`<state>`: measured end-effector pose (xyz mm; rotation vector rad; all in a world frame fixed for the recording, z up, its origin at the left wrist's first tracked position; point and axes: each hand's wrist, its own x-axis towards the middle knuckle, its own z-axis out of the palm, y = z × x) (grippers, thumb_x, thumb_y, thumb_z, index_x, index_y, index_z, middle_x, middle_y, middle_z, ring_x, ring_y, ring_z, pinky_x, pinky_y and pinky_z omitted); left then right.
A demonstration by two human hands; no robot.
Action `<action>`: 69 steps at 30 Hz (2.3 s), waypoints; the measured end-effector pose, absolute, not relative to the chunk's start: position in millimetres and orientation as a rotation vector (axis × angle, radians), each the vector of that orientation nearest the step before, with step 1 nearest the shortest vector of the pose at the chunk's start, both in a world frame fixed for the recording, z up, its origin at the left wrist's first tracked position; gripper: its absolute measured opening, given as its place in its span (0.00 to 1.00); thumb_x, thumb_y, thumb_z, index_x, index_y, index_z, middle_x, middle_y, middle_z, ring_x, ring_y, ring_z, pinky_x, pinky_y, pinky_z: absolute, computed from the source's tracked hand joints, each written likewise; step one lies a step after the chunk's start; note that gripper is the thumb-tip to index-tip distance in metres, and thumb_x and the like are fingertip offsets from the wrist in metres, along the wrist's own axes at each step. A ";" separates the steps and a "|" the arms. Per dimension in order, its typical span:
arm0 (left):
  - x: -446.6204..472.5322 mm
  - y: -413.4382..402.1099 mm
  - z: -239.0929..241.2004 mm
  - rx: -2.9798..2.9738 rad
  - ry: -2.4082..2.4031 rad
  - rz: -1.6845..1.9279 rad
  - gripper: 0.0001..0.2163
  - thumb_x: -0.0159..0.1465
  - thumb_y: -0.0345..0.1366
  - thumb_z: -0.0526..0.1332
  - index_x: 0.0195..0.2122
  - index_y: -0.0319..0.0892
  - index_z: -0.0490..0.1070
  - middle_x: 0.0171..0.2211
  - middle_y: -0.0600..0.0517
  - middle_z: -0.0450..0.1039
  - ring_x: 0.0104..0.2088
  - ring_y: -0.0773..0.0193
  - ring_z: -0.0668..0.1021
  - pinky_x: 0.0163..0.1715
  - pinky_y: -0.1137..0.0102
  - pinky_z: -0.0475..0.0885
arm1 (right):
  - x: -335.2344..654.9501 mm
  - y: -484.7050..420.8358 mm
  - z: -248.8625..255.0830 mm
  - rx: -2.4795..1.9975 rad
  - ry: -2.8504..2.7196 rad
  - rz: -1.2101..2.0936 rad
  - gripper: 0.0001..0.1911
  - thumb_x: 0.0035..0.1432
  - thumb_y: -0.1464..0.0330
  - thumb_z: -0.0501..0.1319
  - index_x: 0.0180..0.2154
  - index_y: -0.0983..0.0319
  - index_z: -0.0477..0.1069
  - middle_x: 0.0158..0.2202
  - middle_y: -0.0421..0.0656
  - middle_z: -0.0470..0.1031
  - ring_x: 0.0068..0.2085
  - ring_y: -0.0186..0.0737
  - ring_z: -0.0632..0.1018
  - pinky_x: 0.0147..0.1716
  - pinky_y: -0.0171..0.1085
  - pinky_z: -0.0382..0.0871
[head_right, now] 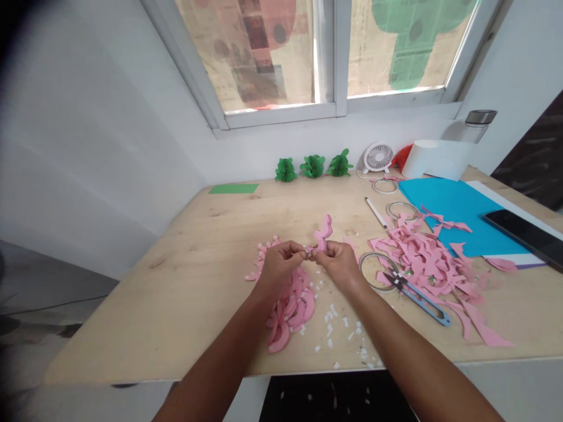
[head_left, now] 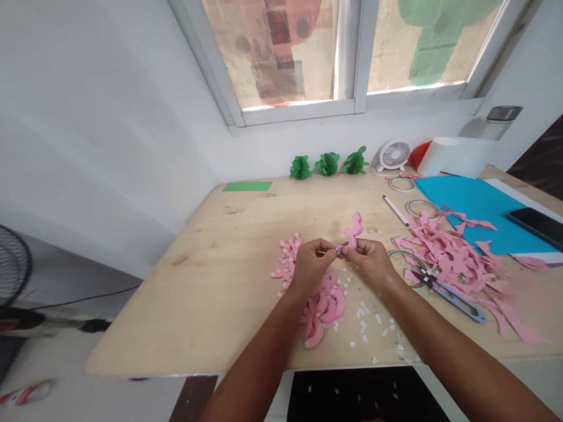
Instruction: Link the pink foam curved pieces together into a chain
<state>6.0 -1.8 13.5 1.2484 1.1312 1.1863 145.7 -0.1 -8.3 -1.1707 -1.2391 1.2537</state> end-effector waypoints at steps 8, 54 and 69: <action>-6.2 -1.3 21.3 1.391 1.039 0.983 0.05 0.49 0.32 0.58 0.18 0.37 0.68 0.17 0.54 0.66 0.19 0.72 0.65 0.22 0.75 0.59 | 148.1 0.9 -4.4 -1.198 -1.144 1.235 0.12 0.44 0.62 0.65 0.25 0.66 0.74 0.22 0.42 0.74 0.22 0.33 0.69 0.22 0.31 0.58; -11.6 5.1 11.2 1.242 0.978 1.015 0.06 0.51 0.35 0.62 0.26 0.37 0.71 0.20 0.54 0.70 0.20 0.72 0.68 0.21 0.75 0.60 | 143.6 -6.2 5.8 -1.148 -1.343 1.378 0.10 0.44 0.63 0.64 0.22 0.64 0.70 0.20 0.38 0.71 0.22 0.31 0.68 0.23 0.31 0.58; -11.8 6.6 16.1 1.254 1.033 1.052 0.09 0.50 0.35 0.62 0.31 0.38 0.73 0.25 0.52 0.71 0.23 0.70 0.69 0.22 0.76 0.63 | 144.7 -4.5 3.3 -1.162 -1.394 1.368 0.09 0.48 0.64 0.61 0.26 0.64 0.71 0.24 0.42 0.74 0.25 0.34 0.71 0.26 0.32 0.61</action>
